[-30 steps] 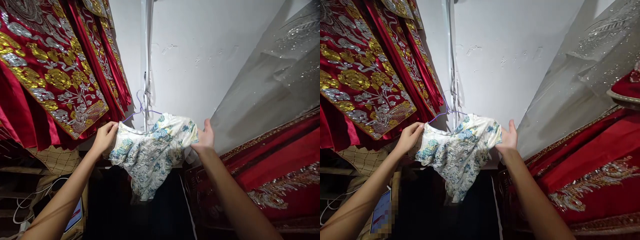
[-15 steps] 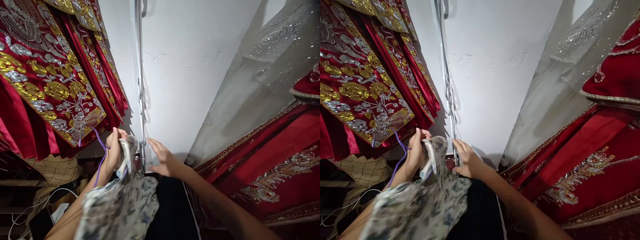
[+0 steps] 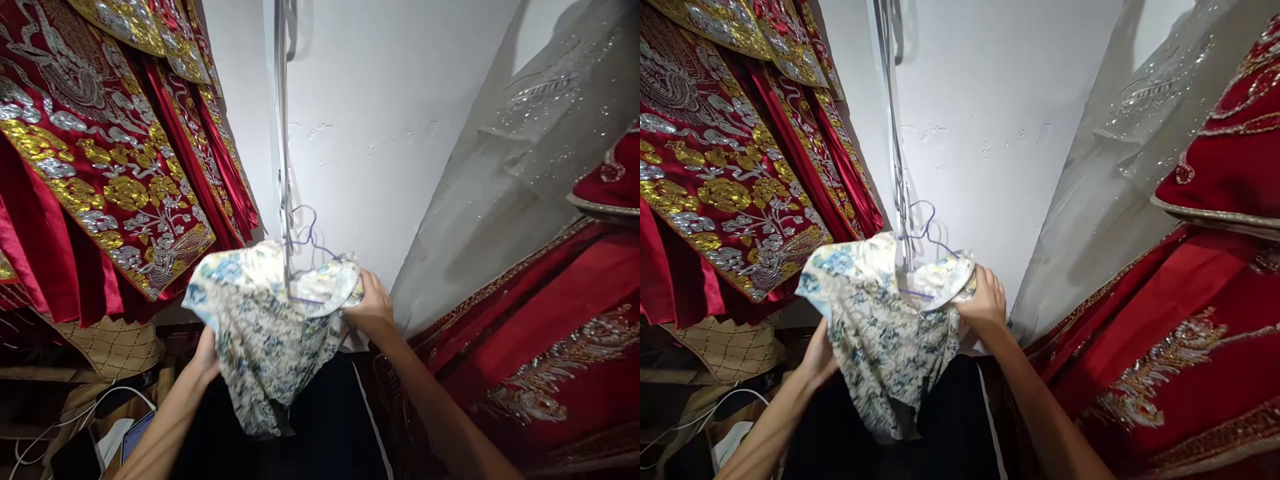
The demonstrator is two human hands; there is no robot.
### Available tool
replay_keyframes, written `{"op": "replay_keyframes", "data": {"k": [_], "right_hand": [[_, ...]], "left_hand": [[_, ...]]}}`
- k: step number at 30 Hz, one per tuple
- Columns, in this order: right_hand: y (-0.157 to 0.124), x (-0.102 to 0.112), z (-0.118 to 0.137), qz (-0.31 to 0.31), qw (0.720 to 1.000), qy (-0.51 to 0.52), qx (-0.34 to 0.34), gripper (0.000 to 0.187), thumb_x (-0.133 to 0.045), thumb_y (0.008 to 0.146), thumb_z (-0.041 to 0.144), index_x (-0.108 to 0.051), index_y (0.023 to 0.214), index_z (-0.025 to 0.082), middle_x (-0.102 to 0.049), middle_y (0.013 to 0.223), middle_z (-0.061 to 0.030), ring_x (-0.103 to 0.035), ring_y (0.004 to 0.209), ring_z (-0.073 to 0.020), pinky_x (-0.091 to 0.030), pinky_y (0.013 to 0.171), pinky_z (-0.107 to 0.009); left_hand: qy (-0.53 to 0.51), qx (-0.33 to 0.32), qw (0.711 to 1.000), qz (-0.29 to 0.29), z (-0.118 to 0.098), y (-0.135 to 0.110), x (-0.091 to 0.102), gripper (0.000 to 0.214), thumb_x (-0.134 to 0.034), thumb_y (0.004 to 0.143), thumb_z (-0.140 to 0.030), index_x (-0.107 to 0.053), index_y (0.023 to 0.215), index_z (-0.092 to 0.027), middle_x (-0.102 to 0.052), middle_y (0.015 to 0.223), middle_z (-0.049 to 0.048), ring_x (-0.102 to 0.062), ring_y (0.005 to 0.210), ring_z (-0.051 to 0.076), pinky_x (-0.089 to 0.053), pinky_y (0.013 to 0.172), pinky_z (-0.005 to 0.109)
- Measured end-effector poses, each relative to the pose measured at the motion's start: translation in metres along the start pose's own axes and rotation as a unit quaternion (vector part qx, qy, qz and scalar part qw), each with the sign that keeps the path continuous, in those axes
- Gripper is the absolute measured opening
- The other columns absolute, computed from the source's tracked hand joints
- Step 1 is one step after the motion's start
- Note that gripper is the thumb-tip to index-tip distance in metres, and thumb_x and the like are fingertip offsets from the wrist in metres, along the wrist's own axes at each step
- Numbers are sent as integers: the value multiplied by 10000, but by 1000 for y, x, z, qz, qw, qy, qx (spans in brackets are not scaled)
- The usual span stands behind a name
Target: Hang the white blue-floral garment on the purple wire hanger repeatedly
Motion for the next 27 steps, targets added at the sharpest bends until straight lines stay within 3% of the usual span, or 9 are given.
{"op": "replay_keyframes", "data": {"k": [3, 7, 10, 13, 15, 18, 21, 22, 27], "right_hand": [[30, 11, 9, -8, 998, -53, -11, 595, -677, 684, 416, -524, 1213, 192, -580, 1071, -132, -546, 1030, -363, -421, 899, -466], [37, 10, 50, 21, 997, -33, 64, 716, -660, 670, 287, -472, 1353, 184, -563, 1180, -140, -523, 1110, -365, -397, 964, -488], [8, 11, 68, 19, 994, 48, 101, 765, -644, 680, 224, -440, 1417, 248, -494, 1387, -111, -415, 1304, -377, -308, 1093, -528], [-42, 0, 62, -3, 977, 209, 35, 549, -625, 808, 335, -524, 1345, 271, -507, 1419, -91, -398, 1357, -346, -311, 1118, -519], [-83, -31, 47, 10, 937, 337, -92, 364, -584, 882, 429, -608, 1200, 255, -622, 1253, -104, -542, 1210, -304, -422, 1021, -462], [-140, -100, 38, 100, 822, 480, -290, 426, -592, 841, 629, -634, 957, 221, -680, 882, -82, -643, 771, -234, -498, 685, -353], [-153, -144, 57, 240, 720, 558, -338, 626, -527, 748, 821, -598, 740, 200, -611, 623, -47, -543, 510, -173, -381, 492, -293], [-146, -146, 63, 271, 710, 566, -320, 640, -518, 747, 830, -589, 700, 195, -600, 593, -43, -527, 495, -162, -363, 487, -284], [-114, -131, 71, 305, 743, 543, -244, 484, -649, 786, 678, -595, 733, 200, -626, 641, -14, -498, 529, -135, -345, 519, -266]], "left_hand": [[-114, 85, 990, -10, 36, -13, 3, 686, -616, 733, -739, -666, 1204, -243, -707, 1194, 125, -550, 1276, 370, -454, 1054, 532], [-144, 89, 985, -40, 67, -26, -10, 581, -843, 660, -369, -642, 1188, -236, -693, 1234, 69, -557, 1287, 276, -397, 1126, 391], [-170, 119, 973, -98, 95, -39, -10, 447, -782, 655, -207, -658, 1084, -225, -740, 1076, 40, -633, 1179, 256, -472, 1031, 353], [-204, 200, 950, -125, 125, -59, -13, 267, -697, 652, -202, -663, 917, -194, -742, 833, 33, -703, 985, 281, -548, 869, 367], [-214, 233, 942, -116, 132, -72, -20, 220, -687, 633, -214, -661, 850, -186, -719, 731, 28, -715, 895, 284, -561, 802, 365], [-222, 240, 941, -88, 126, -83, -32, 253, -698, 595, -203, -677, 846, -185, -726, 744, 30, -715, 857, 272, -556, 777, 347], [-220, 245, 942, -68, 119, -88, -36, 237, -700, 590, -204, -683, 824, -179, -735, 768, 42, -714, 855, 271, -551, 783, 344], [-221, 251, 940, -65, 119, -89, -34, 218, -697, 596, -213, -682, 810, -176, -734, 761, 48, -714, 851, 275, -552, 782, 347], [-248, 274, 928, -42, 125, -90, -23, 295, -690, 613, -231, -688, 898, -156, -734, 762, 64, -718, 833, 294, -557, 766, 381]]}}
Point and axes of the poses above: each hand's wrist, its own y-axis towards the middle knuckle, its own x-axis out of the back of the hand, z = x × y, the point moved 8 cm from there along y, towards the middle knuckle
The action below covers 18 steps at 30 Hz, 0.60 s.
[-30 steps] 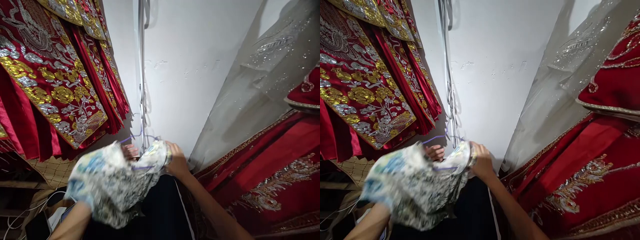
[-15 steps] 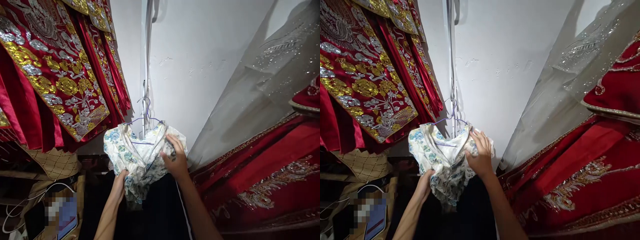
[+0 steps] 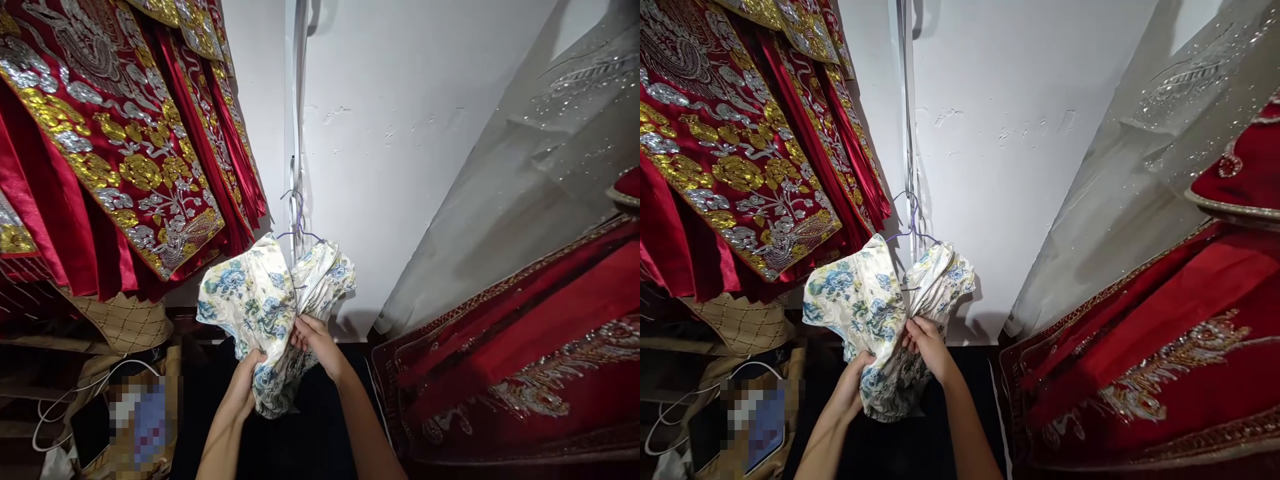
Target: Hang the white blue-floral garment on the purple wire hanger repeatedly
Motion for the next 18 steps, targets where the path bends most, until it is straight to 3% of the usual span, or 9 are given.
{"op": "replay_keyframes", "data": {"k": [4, 7, 12, 15, 18], "right_hand": [[-15, -2, -19, -54, 995, 81, -21, 430, -635, 815, 651, -576, 851, 227, -600, 675, 2, -520, 539, -148, -355, 528, -279], [-25, -3, -25, -97, 989, 112, 7, 394, -652, 823, 614, -562, 900, 239, -527, 642, 31, -477, 529, -135, -345, 535, -276], [-28, -3, -7, -75, 993, 79, 51, 323, -613, 882, 513, -505, 783, 225, -491, 615, 44, -429, 529, -112, -306, 526, -256], [-30, 1, -6, -67, 995, 61, 38, 311, -594, 889, 445, -482, 716, 212, -480, 583, 41, -400, 523, -105, -278, 510, -252], [-33, 7, -12, -95, 993, 65, 17, 280, -585, 863, 394, -469, 687, 209, -432, 546, 52, -351, 502, -96, -240, 490, -249]], "left_hand": [[8, 13, 1000, 27, 1, -5, -8, 360, -694, 621, -236, -689, 970, -148, -741, 804, 74, -721, 830, 297, -559, 770, 385], [8, 20, 999, 48, 4, -11, -20, 398, -689, 624, -244, -694, 1011, -151, -738, 801, 78, -721, 817, 298, -565, 756, 387], [-4, 20, 999, 39, 6, -8, -16, 352, -694, 640, -250, -685, 978, -153, -727, 804, 81, -714, 858, 306, -569, 769, 395], [20, -66, 997, -43, -6, 1, 6, 409, -740, 664, -265, -639, 1054, -191, -718, 945, 74, -683, 1014, 305, -547, 872, 384], [113, -220, 956, -157, -26, -2, 25, 658, -790, 682, -309, -496, 1268, -255, -609, 1241, 88, -559, 1246, 310, -453, 1045, 415]]}}
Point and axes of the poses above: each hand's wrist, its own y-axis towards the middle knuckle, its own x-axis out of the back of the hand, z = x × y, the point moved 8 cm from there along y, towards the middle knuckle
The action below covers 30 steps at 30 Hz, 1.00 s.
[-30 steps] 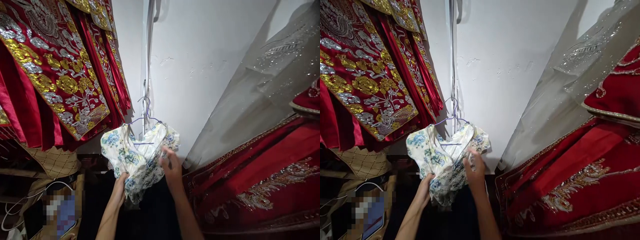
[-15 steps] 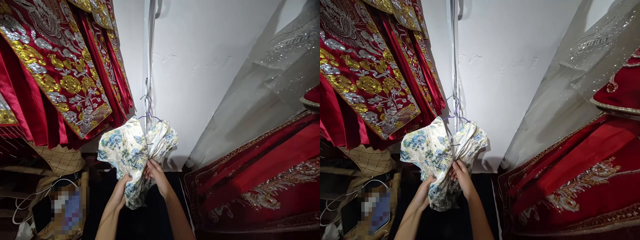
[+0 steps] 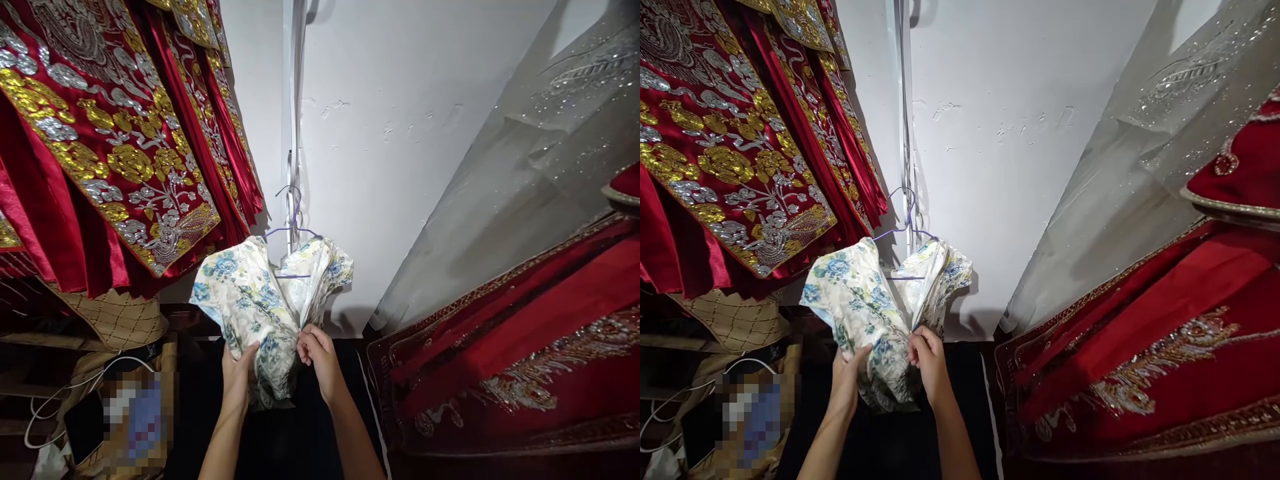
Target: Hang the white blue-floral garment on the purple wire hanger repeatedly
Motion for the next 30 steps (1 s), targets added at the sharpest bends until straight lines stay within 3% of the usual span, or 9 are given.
{"op": "replay_keyframes", "data": {"k": [3, 5, 7, 9, 11, 14, 19, 26, 30], "right_hand": [[-1, -4, -7, 5, 999, 10, -38, 282, -621, 783, 368, -441, 633, 210, -346, 525, 74, -273, 467, -75, -177, 460, -241], [-3, -12, -11, 30, 998, 10, -61, 290, -631, 744, 363, -431, 601, 211, -320, 517, 82, -238, 446, -63, -146, 449, -241], [-5, -20, -11, 60, 996, 0, -67, 300, -619, 748, 364, -433, 572, 209, -322, 498, 81, -228, 426, -57, -139, 444, -244], [-7, -25, -10, 85, 994, -20, -60, 306, -597, 780, 369, -470, 560, 199, -330, 464, 79, -237, 408, -58, -153, 445, -249], [-8, -27, -8, 101, 993, -43, -52, 303, -574, 818, 376, -548, 587, 182, -355, 429, 73, -270, 397, -65, -182, 452, -252], [-5, -23, 1, 94, 992, -65, -45, 310, -578, 835, 392, -640, 648, 153, -425, 415, 52, -324, 399, -73, -216, 461, -253], [21, -11, 44, 35, 998, -40, -18, 347, -634, 818, 467, -702, 731, 138, -430, 425, 55, -295, 393, -68, -180, 438, -251], [68, -7, 145, -11, 996, 44, 78, 331, -737, 734, 445, -708, 789, 120, -395, 450, 71, -265, 404, -54, -126, 421, -241], [59, -14, 154, -18, 993, 50, 109, 304, -688, 796, 447, -691, 820, 144, -432, 474, 59, -320, 423, -65, -173, 424, -232]], "left_hand": [[144, -166, 974, -57, -23, -12, -3, 854, -802, 687, -364, -339, 1399, -272, -354, 1474, 141, -311, 1436, 333, -277, 1182, 464], [191, -229, 954, -26, -34, -25, -22, 839, -804, 678, -358, -365, 1389, -278, -221, 1536, 146, -200, 1475, 336, -222, 1207, 449], [172, -223, 958, 49, -35, -33, -43, 706, -798, 676, -316, -480, 1307, -298, -287, 1506, 124, -266, 1441, 339, -280, 1174, 424], [138, -183, 966, 120, -29, -38, -59, 441, -765, 709, -305, -615, 1123, -302, -521, 1284, 104, -478, 1263, 332, -402, 1055, 396], [146, -166, 961, 166, -22, -39, -68, 126, -705, 774, -335, -662, 880, -283, -609, 936, 68, -594, 971, 283, -474, 888, 355], [191, -213, 944, 166, -15, -36, -65, 200, -615, 853, -368, -618, 702, -238, -552, 733, 32, -548, 724, 203, -467, 703, 291], [211, -247, 929, 178, -3, -32, -67, 231, -611, 867, -340, -598, 696, -184, -533, 700, 11, -515, 657, 146, -430, 616, 225], [312, -307, 850, 293, 9, -71, -114, 220, -484, 912, -196, -505, 693, -192, -547, 713, 16, -522, 685, 149, -370, 630, 239], [356, -286, 827, 328, -8, -63, -126, 116, -566, 806, -117, -524, 739, -201, -579, 736, 5, -548, 701, 157, -382, 641, 249]]}}
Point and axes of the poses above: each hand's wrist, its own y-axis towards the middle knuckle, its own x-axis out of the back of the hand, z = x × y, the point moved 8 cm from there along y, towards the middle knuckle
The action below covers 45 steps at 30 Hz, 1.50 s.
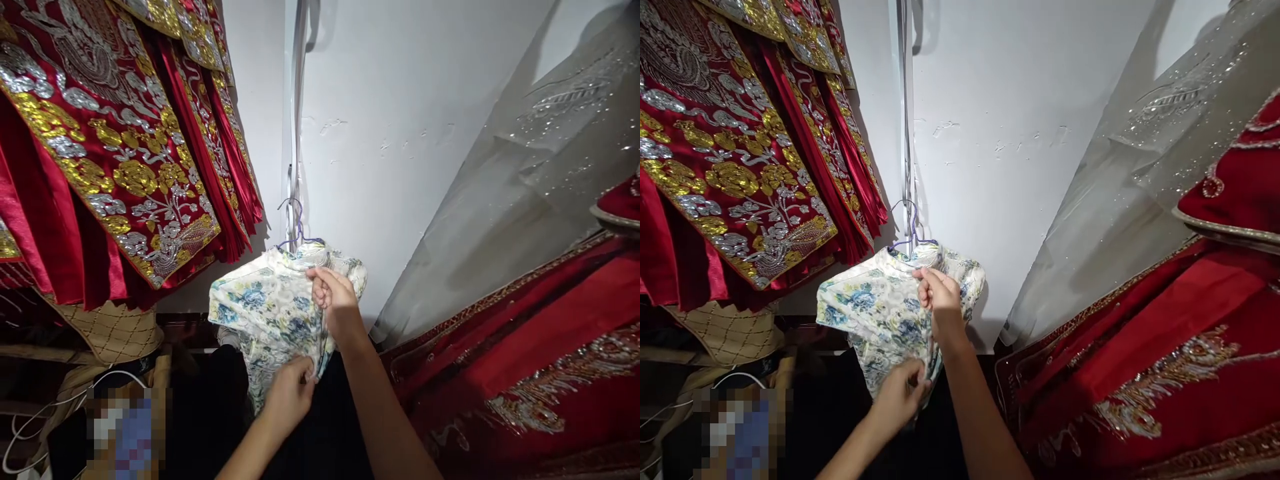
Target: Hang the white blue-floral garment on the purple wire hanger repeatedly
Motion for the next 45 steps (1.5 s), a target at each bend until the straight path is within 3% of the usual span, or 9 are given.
{"op": "replay_keyframes", "data": {"k": [7, 14, 19, 23, 27, 29, 34, 40, 45], "right_hand": [[-27, -12, -15, 27, 989, -146, -4, 274, -589, 861, 403, -682, 750, 170, -451, 472, 49, -368, 450, -86, -266, 462, -235], [-16, -8, -23, 22, 982, -178, 60, 289, -610, 843, 427, -689, 736, 170, -424, 495, 47, -363, 475, -107, -258, 482, -258], [-36, 34, -87, -29, 977, -211, 17, 342, -583, 843, 399, -660, 600, 171, -412, 446, 33, -369, 460, -118, -248, 499, -277], [-70, 40, -109, -28, 989, -145, -19, 341, -570, 851, 356, -636, 576, 165, -400, 431, 39, -346, 455, -105, -246, 505, -273], [-88, 21, -108, 12, 995, -89, -36, 314, -571, 852, 325, -625, 593, 156, -413, 471, 40, -342, 464, -91, -236, 497, -259], [-90, 15, -109, 26, 995, -82, -50, 307, -569, 855, 338, -626, 614, 156, -411, 472, 44, -336, 461, -89, -224, 491, -254], [-95, 26, -117, 20, 994, -78, -77, 301, -563, 843, 351, -625, 618, 160, -430, 474, 36, -338, 468, -95, -219, 492, -256], [-103, 70, -153, 78, 965, -170, -182, 387, -556, 762, 340, -479, 404, 216, -283, 345, 63, -203, 363, -81, -146, 432, -264], [-106, 98, -175, 166, 912, -282, -249, 339, -597, 833, 456, -699, 653, 187, -571, 490, -4, -433, 417, -121, -286, 439, -248]], "left_hand": [[-27, -109, 979, -171, -76, 61, 137, 337, -551, 940, -246, -529, 1276, -251, -649, 933, 18, -616, 843, 156, -466, 785, 273], [84, -226, 951, -192, -129, 79, 152, 138, -487, 974, -214, -613, 926, -182, -623, 891, 46, -588, 872, 173, -445, 797, 294], [0, -169, 926, -339, -99, 70, 211, 137, -584, 929, -285, -667, 941, -177, -666, 910, 38, -613, 861, 164, -472, 806, 278], [-246, -38, 848, -469, -3, 55, 260, 205, -708, 817, -335, -684, 903, -150, -642, 801, 1, -572, 704, 108, -472, 692, 218], [-480, 157, 731, -458, 103, 22, 201, 240, -755, 729, -320, -594, 715, -142, -577, 645, -25, -523, 578, 88, -468, 591, 214], [-480, 187, 728, -453, 126, -1, 157, 255, -803, 652, -290, -612, 699, -128, -570, 605, -23, -508, 546, 87, -450, 549, 209], [-436, 248, 809, -307, 125, -18, 75, 301, -854, 566, -331, -637, 640, -136, -590, 569, -25, -545, 547, 104, -454, 559, 214], [-490, 190, 810, -260, 83, -5, 90, 380, -824, 659, -441, -705, 896, -168, -725, 869, 49, -679, 808, 183, -535, 756, 279], [-498, 120, 817, -265, 41, -8, 112, 305, -759, 770, -446, -644, 886, -189, -651, 839, 23, -644, 786, 146, -530, 748, 240]]}}
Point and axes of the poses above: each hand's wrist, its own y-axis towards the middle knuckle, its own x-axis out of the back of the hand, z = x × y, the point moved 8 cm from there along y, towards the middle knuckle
